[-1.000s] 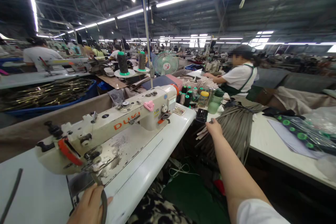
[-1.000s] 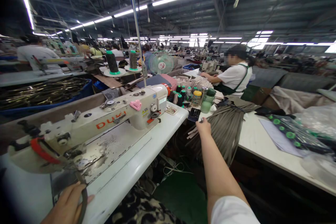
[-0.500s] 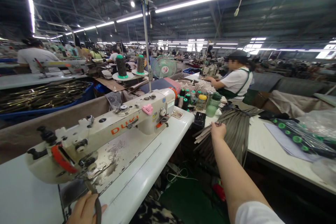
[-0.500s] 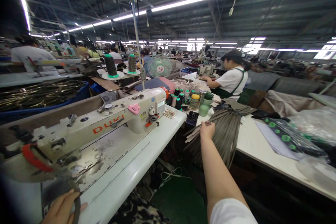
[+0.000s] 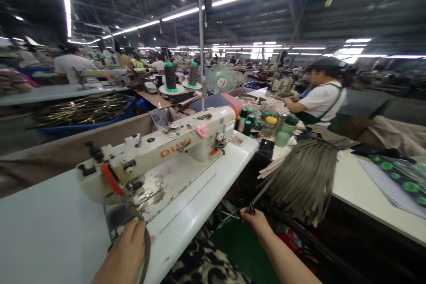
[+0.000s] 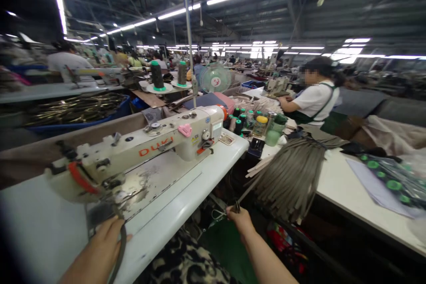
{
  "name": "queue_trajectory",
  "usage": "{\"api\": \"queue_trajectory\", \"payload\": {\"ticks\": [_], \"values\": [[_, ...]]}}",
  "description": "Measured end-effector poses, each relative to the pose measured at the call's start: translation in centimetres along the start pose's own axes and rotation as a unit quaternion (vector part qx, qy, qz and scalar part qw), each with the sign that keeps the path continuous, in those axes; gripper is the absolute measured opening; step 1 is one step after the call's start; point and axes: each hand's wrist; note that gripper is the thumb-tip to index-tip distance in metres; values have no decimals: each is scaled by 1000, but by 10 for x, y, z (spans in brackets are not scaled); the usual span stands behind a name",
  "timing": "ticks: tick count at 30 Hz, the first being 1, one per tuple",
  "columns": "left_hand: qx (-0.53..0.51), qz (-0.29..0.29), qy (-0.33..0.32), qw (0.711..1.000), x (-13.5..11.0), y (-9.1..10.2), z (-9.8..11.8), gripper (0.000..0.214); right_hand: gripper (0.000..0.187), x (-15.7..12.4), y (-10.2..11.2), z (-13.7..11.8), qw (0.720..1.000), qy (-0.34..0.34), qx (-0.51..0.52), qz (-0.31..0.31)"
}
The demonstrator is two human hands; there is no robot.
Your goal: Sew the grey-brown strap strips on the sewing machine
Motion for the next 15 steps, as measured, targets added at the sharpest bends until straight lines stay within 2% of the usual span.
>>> {"api": "queue_trajectory", "payload": {"ticks": [3,6,9,11,15], "values": [[28,-75,14,997,4,18,10,27,42,-4,-1,-8,999,-30,1,-25],[20,-151,19,988,8,40,21,30,60,23,8,-26,999,-34,0,2],[23,-163,43,985,9,55,36,31,68,44,18,-37,999,-25,-9,23],[21,-160,52,986,10,59,44,33,65,47,23,-37,998,-10,-39,38],[2,-164,66,984,13,64,51,36,52,45,25,-28,995,43,-88,7]]}}
Point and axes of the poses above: each hand's wrist, its own x-axis towards the middle knuckle, its own y-axis out of the back of the hand, z = x × y, and after that the axes turned 5 degrees about y, right-handed
